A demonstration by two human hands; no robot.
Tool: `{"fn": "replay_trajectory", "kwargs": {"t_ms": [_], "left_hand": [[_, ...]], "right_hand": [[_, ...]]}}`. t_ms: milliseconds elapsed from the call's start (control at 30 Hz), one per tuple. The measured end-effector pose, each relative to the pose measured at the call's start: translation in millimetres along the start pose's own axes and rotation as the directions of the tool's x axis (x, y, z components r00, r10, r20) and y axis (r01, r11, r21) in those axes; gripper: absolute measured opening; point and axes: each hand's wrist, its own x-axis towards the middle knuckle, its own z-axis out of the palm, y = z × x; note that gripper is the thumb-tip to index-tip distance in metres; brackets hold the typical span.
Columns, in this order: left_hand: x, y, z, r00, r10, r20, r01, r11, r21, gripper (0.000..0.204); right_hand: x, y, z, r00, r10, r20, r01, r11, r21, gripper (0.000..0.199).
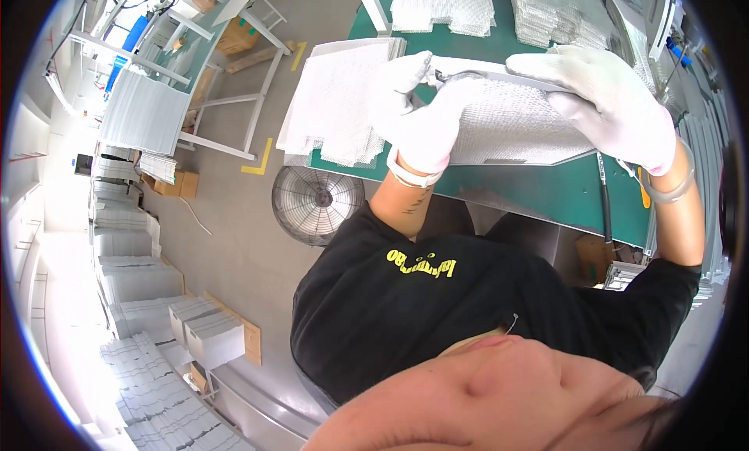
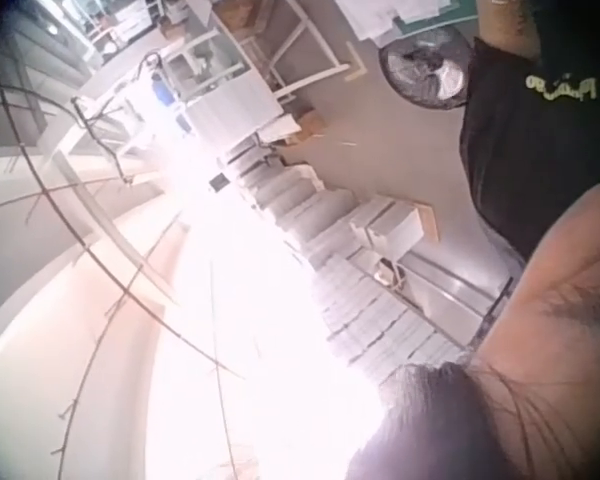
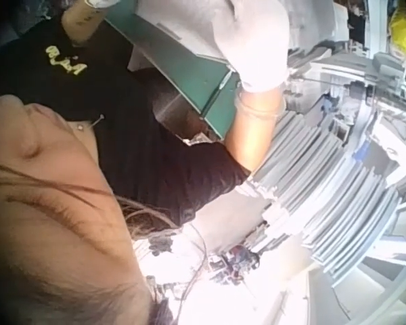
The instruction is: The recorder is seen assembling metal mesh filters by inserting the mesh into frames and securing them with components and an electric screwdriver.
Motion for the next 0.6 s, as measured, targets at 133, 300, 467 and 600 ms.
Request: {"fn": "replay_trajectory", "kwargs": {"t_ms": [133, 300, 467, 600], "left_hand": [[-12, -3, -2, 0.982, 0.189, 0.025, -0.190, 0.965, 0.181, 0.052], [-16, 7, 0, 0.999, 0.016, 0.033, -0.021, 0.989, 0.144, 0.045], [-12, 12, -9, 0.997, 0.023, 0.067, -0.032, 0.991, 0.134, 0.042], [-10, 18, -4, 0.993, -0.116, 0.008, 0.116, 0.981, -0.158, 0.040]], "right_hand": [[-3, 5, 5, 0.999, -0.044, -0.010, 0.043, 0.999, -0.028, 0.049], [-1, 8, 6, 1.000, -0.023, -0.013, 0.023, 0.999, 0.035, 0.053], [2, -1, -4, 0.999, -0.019, 0.026, 0.018, 1.000, 0.020, 0.048], [2, -3, -6, 0.998, -0.032, 0.057, 0.030, 0.999, 0.044, 0.048]]}}
